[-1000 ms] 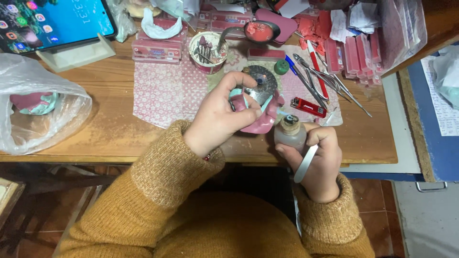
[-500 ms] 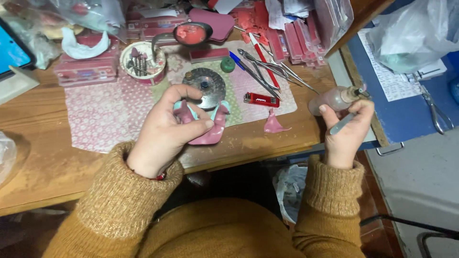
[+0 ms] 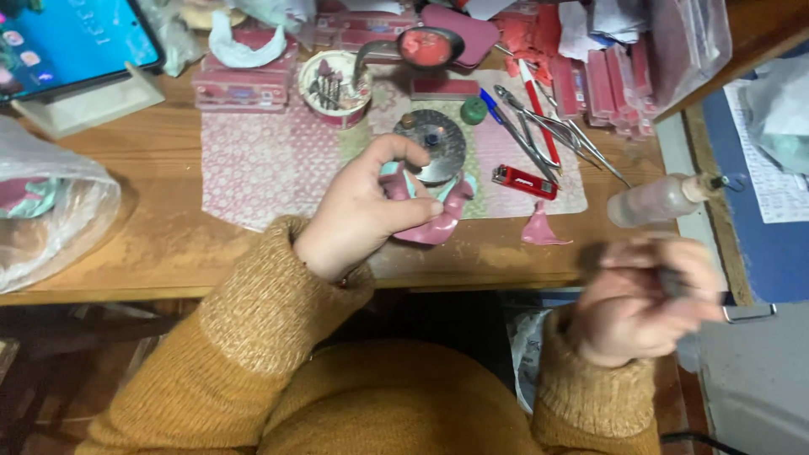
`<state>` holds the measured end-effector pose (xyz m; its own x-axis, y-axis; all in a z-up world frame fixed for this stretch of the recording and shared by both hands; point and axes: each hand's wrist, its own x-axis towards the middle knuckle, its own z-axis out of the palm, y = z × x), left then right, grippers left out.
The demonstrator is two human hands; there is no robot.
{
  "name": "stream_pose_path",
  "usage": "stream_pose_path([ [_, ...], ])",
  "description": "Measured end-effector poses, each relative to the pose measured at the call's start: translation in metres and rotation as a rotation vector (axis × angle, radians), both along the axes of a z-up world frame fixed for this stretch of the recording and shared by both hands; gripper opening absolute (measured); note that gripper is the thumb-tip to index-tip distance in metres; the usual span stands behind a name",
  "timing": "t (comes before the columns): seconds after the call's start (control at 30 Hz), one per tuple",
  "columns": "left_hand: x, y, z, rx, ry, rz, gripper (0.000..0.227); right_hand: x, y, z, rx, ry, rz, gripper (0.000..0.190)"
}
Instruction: The person is trimming a pink and light blue dental mold using a metal tool. They repeatedly apply liquid from a squeeze bottle to the mold and scrape away excess material, occasionally wiping the tool on a cloth.
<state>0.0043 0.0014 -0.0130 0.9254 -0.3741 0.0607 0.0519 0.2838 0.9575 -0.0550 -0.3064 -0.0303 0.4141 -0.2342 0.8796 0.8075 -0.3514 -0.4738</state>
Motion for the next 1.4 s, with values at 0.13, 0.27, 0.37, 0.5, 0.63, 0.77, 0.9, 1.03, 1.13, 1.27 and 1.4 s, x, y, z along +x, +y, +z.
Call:
stream_pose_path([
  [0.13, -0.001, 0.003, 0.004, -0.069, 0.08, -0.029, 0.042, -0.008, 0.04, -0.012, 0.092, 0.182, 0.26, 0.045],
  [0.27, 0.0, 0.002, -0.004, -0.051, -0.021, -0.002, 0.043, -0.015, 0.078, 0.001, 0.326, 0.421, 0.738, 0.038],
  [0.37, 0.0, 0.001, -0.002, -0.063, 0.0, -0.011, 0.043, -0.014, 0.084, 0.008, 0.455, 0.538, 0.819, 0.037],
  [0.5, 0.0, 0.002, 0.001, -0.135, 0.062, -0.068, 0.043, -0.016, 0.08, 0.003, 0.32, 0.648, 0.648, 0.026],
  [0.63, -0.001, 0.003, 0.001, -0.114, 0.044, -0.056, 0.043, -0.007, 0.083, 0.005, 0.164, 0.456, 0.636, 0.013],
  [0.77, -0.002, 0.004, 0.006, -0.053, 0.014, -0.045, 0.045, 0.003, 0.086, 0.001, -0.032, 0.326, 0.355, 0.018],
  [0.9, -0.001, 0.003, 0.005, -0.025, 0.001, -0.054, 0.045, 0.005, 0.091, 0.002, -0.043, 0.287, 0.342, 0.028],
  [1.03, -0.002, 0.004, 0.004, -0.059, 0.011, -0.063, 0.046, 0.005, 0.089, 0.0, -0.075, 0.302, 0.362, 0.029],
  [1.13, -0.002, 0.004, 0.004, -0.055, 0.009, -0.061, 0.045, 0.005, 0.09, -0.001, -0.076, 0.298, 0.358, 0.029],
  [1.27, -0.003, 0.003, 0.005, -0.054, -0.008, -0.046, 0.045, 0.004, 0.091, 0.0, -0.066, 0.323, 0.337, 0.027],
  [1.4, -0.004, 0.003, 0.006, -0.027, -0.046, -0.009, 0.041, 0.005, 0.09, 0.005, -0.093, 0.342, 0.356, 0.026],
])
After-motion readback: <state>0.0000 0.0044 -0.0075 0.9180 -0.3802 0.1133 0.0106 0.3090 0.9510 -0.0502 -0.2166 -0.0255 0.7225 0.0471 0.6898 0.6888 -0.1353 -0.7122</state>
